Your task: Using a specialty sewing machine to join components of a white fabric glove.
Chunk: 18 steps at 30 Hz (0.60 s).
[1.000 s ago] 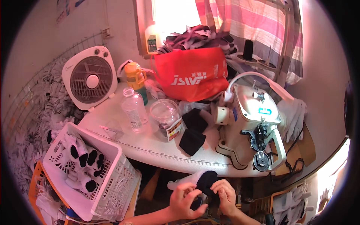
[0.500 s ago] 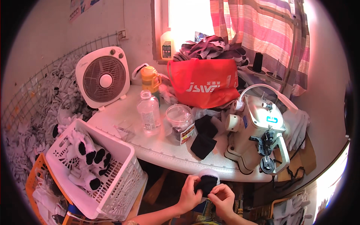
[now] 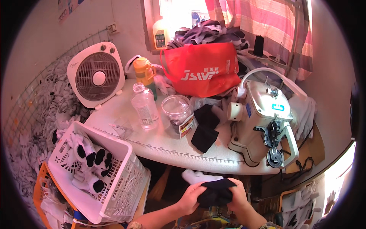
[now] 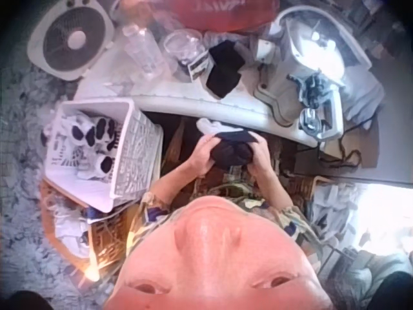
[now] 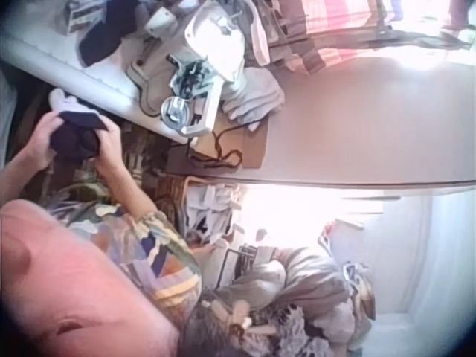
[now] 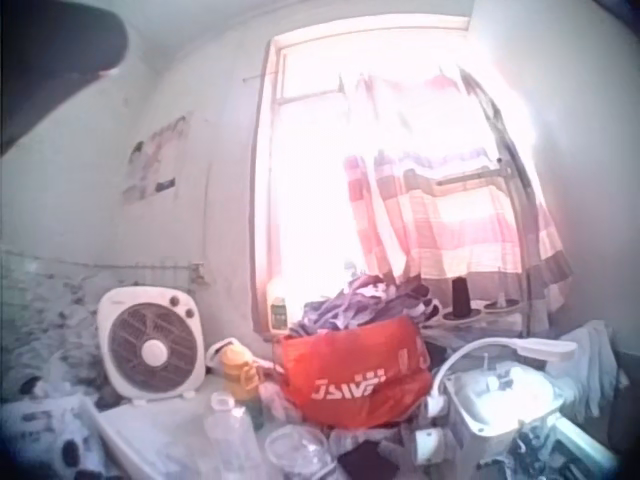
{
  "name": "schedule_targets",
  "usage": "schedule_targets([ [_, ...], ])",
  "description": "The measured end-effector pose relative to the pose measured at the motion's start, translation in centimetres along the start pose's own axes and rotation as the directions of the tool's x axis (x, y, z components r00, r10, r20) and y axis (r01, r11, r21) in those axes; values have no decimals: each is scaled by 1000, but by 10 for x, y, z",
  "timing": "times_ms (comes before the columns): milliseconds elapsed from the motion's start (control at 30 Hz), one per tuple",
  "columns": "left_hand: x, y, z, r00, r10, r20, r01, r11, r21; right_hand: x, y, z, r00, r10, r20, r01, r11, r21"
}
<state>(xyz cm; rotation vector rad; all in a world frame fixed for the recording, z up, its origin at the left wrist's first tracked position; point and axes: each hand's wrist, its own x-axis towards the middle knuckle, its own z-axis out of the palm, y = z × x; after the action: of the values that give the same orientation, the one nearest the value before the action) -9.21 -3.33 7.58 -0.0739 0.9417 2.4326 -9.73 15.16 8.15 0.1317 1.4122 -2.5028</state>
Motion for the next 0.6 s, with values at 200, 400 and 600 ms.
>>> schedule_targets([
  [200, 9, 13, 0, 987, -160, 9, 160, 980, -120, 9, -3, -13, 860, 303, 411, -506, 616, 604],
  [400, 14, 9, -4, 986, 125, 114, -119, 991, -54, 19, 2, -22, 854, 152, 498, -475, 618, 627],
  [600, 13, 13, -3, 975, 224, -8, -224, 975, 11, 15, -7, -26, 892, 21, 452, -193, 921, 338],
])
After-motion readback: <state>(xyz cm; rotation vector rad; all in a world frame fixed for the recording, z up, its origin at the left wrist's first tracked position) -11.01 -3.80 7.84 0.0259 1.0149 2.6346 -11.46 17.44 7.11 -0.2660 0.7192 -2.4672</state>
